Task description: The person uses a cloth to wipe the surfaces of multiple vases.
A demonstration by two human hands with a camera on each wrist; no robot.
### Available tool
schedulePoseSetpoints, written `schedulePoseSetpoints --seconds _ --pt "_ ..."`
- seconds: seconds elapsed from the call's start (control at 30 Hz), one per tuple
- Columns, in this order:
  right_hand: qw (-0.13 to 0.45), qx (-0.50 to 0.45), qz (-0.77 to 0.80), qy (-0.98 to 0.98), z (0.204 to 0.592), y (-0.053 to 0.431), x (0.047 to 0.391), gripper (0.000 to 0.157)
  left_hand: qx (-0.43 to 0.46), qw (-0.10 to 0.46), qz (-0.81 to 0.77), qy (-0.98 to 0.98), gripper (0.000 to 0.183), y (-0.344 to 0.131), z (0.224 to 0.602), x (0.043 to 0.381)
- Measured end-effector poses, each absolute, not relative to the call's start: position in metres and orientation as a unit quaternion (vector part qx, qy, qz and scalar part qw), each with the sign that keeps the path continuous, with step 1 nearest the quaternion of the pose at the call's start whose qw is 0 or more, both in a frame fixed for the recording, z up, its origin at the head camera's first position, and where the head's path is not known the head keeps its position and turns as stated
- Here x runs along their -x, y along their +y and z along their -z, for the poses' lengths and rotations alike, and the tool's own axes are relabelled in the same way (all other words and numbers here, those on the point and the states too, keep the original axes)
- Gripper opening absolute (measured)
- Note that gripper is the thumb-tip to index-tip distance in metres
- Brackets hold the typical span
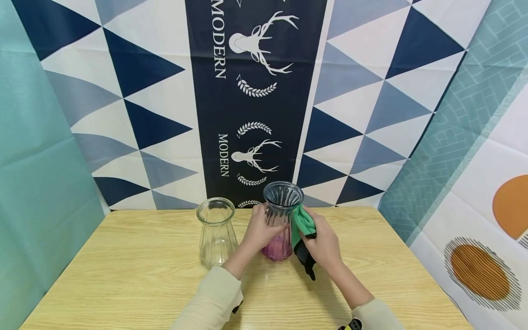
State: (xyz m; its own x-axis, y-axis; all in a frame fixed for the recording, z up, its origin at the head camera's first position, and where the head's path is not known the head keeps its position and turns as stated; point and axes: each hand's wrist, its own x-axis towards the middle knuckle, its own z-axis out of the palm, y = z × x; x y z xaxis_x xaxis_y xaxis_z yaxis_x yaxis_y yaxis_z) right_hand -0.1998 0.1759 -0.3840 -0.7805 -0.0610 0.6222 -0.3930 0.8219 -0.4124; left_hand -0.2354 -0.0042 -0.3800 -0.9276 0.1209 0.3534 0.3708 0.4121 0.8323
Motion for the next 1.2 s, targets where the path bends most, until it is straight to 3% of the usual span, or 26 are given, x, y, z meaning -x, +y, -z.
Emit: schedulePoseSetpoints --seconds 0.5,0.97,1.2 --pt "0.250 -0.123 -0.253 -0.926 0.400 0.182 0.200 0.058 0.157 0.099 0.522 -0.833 0.075 -0.009 0.379 0.236" --pt "0.351 -0.133 -0.267 -0.888 0.384 0.177 0.199 0.063 0.132 0.117 0.522 -0.834 0.086 -0.001 0.380 0.231" --pt "0.320 -0.126 -0.264 -0.901 0.384 0.176 0.200 0.061 0.136 0.145 0.517 -0.832 0.082 0.002 0.381 0.232"
